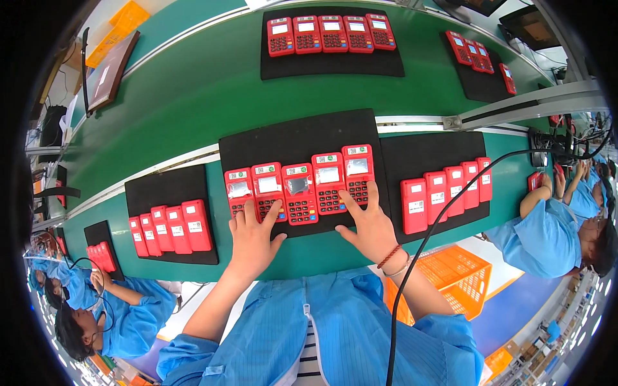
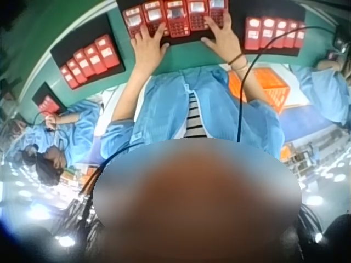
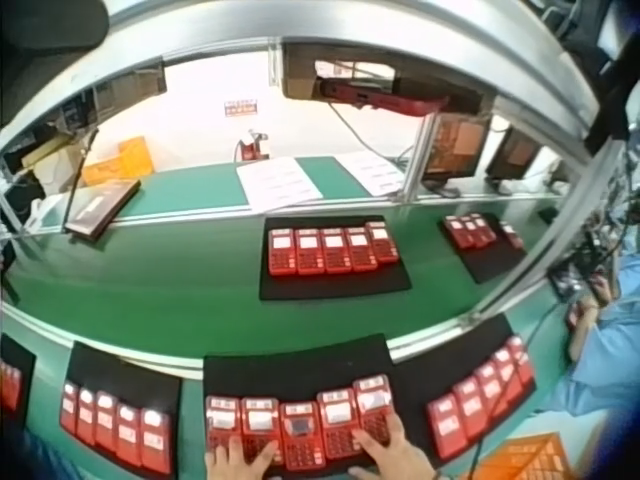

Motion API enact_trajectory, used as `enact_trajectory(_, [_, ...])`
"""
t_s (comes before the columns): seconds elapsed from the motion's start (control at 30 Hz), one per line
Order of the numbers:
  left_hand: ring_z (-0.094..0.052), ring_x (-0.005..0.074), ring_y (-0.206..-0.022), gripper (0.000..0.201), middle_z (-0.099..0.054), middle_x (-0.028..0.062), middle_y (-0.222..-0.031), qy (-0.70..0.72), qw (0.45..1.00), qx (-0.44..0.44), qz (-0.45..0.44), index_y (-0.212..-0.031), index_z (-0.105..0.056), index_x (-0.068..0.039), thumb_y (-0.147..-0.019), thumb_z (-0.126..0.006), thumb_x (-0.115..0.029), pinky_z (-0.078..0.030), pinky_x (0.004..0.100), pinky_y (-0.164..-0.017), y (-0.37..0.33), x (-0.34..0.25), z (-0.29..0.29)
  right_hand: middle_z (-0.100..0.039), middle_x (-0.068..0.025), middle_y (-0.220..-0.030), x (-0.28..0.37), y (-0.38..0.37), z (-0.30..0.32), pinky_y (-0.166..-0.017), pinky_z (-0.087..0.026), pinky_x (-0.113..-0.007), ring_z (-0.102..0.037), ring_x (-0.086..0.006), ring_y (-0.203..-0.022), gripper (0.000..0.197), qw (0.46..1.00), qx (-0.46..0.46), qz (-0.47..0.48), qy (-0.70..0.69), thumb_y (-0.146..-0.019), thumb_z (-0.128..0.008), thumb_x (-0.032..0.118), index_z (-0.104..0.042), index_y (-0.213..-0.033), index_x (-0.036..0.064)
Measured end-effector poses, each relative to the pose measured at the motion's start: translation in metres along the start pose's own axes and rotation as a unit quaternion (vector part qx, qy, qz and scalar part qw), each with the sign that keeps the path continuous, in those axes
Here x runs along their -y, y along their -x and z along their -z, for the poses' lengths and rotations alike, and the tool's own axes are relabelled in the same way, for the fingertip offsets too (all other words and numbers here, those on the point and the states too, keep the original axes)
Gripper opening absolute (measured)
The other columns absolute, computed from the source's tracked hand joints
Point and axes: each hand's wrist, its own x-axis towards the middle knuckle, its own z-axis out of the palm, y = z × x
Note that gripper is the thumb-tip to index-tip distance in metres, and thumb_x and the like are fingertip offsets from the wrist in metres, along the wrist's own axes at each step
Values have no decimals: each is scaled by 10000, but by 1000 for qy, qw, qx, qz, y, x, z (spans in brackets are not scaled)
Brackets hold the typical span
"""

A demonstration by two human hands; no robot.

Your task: The person tests and configures handheld electronic devices by hand, working on a production line.

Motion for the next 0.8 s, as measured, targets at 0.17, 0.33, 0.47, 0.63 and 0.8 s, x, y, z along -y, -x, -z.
enact_trajectory(0.17, [-469, 398, -1106, 709, -394, 282, -1321, 8, 1000, -3, 8, -1408, -472, -210, -769, -774, -262, -370, 482, -910, 0, -2, -1, -220, -280, -1475, -1, 0, 0, -732, -590, -404, -613, -445, -1063, 758, 1000, 0, -1, 5, -755, -794, 309, -431, -1418, 250])
enact_trajectory(0.33, [-467, 397, -1105, 710, -391, 281, -1320, 8, 1000, -6, 13, -1409, -471, -213, -769, -774, -262, -367, 483, -905, 0, -2, -3, -221, -281, -1473, -1, 0, -1, -734, -589, -405, -613, -446, -1061, 761, 1000, -5, 5, 3, -753, -798, 298, -430, -1418, 248])
enact_trajectory(0.47, [-467, 397, -1104, 709, -390, 280, -1317, 8, 1000, -3, 13, -1410, -470, -216, -771, -773, -264, -367, 483, -900, 0, -3, -3, -222, -282, -1472, -1, 0, 0, -735, -588, -406, -612, -448, -1060, 763, 1000, -9, 9, 5, -753, -798, 291, -428, -1419, 247])
enact_trajectory(0.63, [-468, 398, -1102, 709, -388, 277, -1322, 9, 1000, 0, 17, -1411, -468, -219, -772, -772, -263, -368, 479, -902, 0, -4, 0, -227, -287, -1472, -2, 0, -1, -754, -585, -413, -604, -458, -1070, 759, 1000, -16, 15, -5, -742, -803, 285, -445, -1410, 244])
enact_trajectory(0.8, [-468, 397, -1097, 709, -386, 273, -1324, 8, 1000, -5, 14, -1412, -467, -220, -773, -771, -263, -368, 475, -905, 1, -3, -1, -228, -290, -1471, -3, 0, -1, -778, -581, -419, -593, -463, -1088, 759, 1000, -10, 8, -9, -739, -804, 283, -448, -1409, 242])
